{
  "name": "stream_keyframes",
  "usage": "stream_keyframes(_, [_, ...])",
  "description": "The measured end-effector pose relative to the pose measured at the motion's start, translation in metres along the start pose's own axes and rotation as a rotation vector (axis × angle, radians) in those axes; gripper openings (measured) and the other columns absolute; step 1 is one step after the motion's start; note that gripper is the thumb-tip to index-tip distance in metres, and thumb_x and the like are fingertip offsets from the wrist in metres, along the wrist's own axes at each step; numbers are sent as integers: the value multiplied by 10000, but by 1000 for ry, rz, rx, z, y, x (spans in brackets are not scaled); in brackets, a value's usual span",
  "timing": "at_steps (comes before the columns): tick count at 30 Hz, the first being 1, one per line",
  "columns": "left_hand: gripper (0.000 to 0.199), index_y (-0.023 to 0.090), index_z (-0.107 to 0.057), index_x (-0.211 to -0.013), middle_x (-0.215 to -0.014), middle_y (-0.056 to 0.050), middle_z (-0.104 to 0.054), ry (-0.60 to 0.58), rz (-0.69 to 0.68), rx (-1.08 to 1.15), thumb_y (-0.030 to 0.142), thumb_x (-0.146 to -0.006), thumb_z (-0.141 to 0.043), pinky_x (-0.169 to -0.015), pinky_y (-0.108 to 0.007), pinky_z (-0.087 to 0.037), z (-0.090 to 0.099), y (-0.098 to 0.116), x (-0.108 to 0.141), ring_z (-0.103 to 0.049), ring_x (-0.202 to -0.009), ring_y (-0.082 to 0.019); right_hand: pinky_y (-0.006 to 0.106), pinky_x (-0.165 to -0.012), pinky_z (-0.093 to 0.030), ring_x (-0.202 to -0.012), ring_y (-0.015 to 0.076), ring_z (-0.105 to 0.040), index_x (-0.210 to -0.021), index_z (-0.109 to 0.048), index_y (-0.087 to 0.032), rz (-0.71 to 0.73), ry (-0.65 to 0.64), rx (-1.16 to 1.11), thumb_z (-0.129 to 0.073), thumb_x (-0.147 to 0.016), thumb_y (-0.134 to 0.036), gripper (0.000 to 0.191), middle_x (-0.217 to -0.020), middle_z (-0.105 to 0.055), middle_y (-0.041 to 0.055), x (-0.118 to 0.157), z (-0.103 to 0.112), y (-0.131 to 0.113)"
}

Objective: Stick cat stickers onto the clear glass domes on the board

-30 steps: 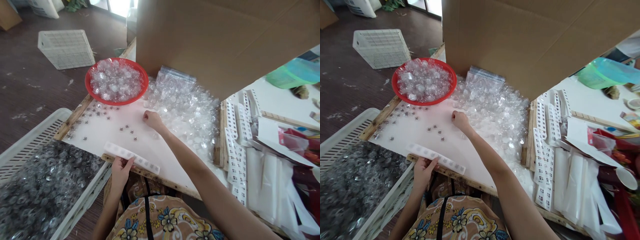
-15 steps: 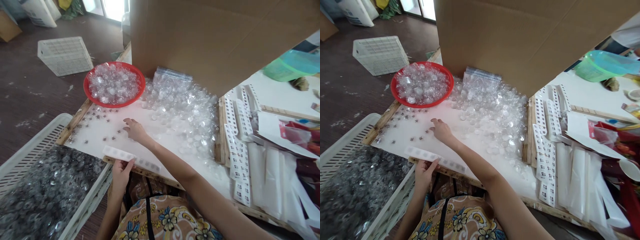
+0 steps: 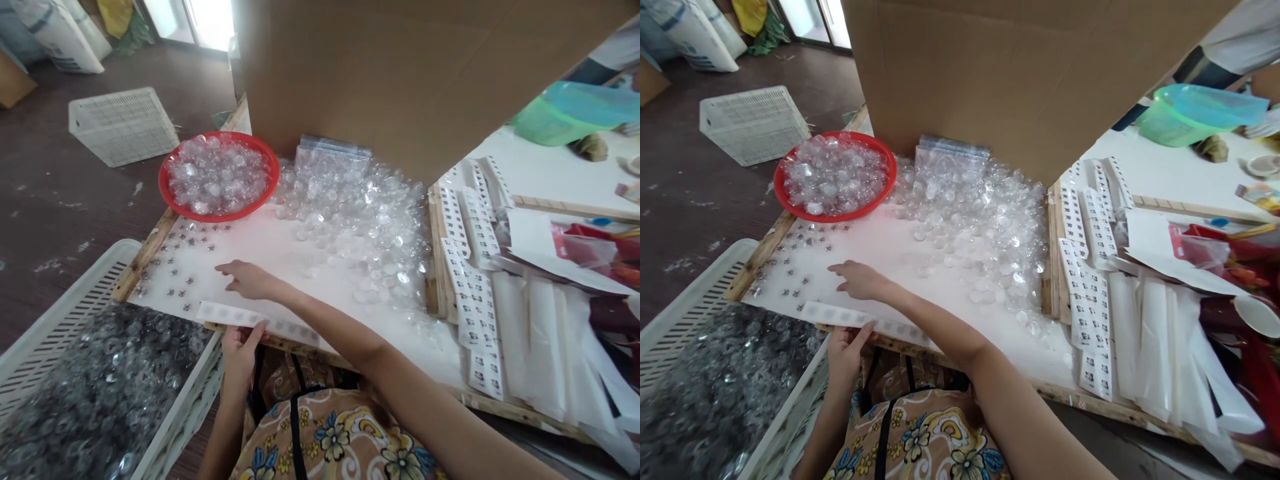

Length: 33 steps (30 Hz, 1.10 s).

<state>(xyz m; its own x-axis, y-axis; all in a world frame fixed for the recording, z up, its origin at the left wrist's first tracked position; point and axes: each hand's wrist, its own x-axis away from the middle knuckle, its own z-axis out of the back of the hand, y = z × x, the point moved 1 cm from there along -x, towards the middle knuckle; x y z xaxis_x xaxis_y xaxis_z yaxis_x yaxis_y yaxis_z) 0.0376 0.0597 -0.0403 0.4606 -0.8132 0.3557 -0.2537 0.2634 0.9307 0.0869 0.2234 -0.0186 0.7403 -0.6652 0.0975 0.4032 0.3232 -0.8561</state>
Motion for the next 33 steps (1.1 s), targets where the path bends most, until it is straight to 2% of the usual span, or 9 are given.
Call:
stream_keyframes(3, [400,183,-658,-859,-745,-1,-688,-28,6,97,393,-601,-881,-559,-264,-560,2,3,2,-634,-604,-147,321,-871,-524,-905,154,-676,-1329,-595,-192,-83,-23,-93,-688,-878,-228,461,-1209,-683,109,45,29,9])
stream_keyframes(7, [395,222,-636,-833,-697,21,-644,-150,-56,257,412,-600,-891,-492,-243,-518,4,15,-2,-612,-566,-138,297,-846,-538,-969,165,-685,-1355,-573,-223,17,-268,-246,-720,-861,-360,533,-1189,-705,85,118,54,6])
stream_keyframes(9, [340,236,-633,-791,-708,12,-646,-214,-171,278,388,-625,-889,-523,-256,-530,3,23,-5,-645,-634,-163,310,-858,-537,-990,181,-681,-1318,-598,-231,99,-215,-169,-733,-853,-373,504,-1167,-708,80,142,51,-3])
stream_keyframes(11, [253,246,-661,-753,-731,-4,-661,-267,-335,237,352,-668,-875,-626,-302,-565,4,30,-8,-671,-722,-188,348,-891,-529,-1032,198,-663,-1262,-620,-222,176,-41,-16,-643,-926,-315,349,-1157,-703,93,155,41,-10])
stream_keyframes(15, [206,249,-738,-686,-766,-75,-704,-356,-540,2,428,-774,-788,-759,-404,-578,10,37,-7,-688,-777,-241,413,-915,-516,-1052,211,-647,-1158,-619,-218,301,237,186,-447,-1000,-188,235,-1122,-710,109,160,23,-8])
stream_keyframes(20, [105,251,-749,-725,-813,-67,-717,-318,-567,-95,332,-769,-799,-752,-388,-566,10,35,1,-683,-780,-233,390,-911,-528,-1096,209,-633,-1114,-592,-217,365,307,132,-536,-984,-295,162,-1167,-681,125,165,24,-5])
stream_keyframes(24, [119,238,-729,-752,-764,-32,-685,-287,-511,2,277,-725,-838,-723,-344,-562,-1,31,3,-657,-748,-199,336,-869,-536,-1060,194,-646,-1143,-597,-201,235,226,-29,-581,-963,-386,259,-1184,-661,126,167,34,-8])
stream_keyframes(29, [195,235,-700,-770,-727,8,-627,-227,-325,239,274,-680,-869,-548,-231,-513,-7,34,2,-618,-667,-144,316,-784,-496,-885,201,-672,-1208,-621,-205,-46,-124,44,-694,-885,-386,377,-1023,-722,70,163,48,-3])
stream_keyframes(33, [258,251,-731,-876,-810,21,-664,-145,-177,361,271,-670,-885,-708,-219,-556,-8,35,1,-649,-748,-116,292,-715,-458,-809,199,-660,-1094,-667,-184,-116,-168,79,-593,-939,-287,200,-910,-725,67,162,38,-11])
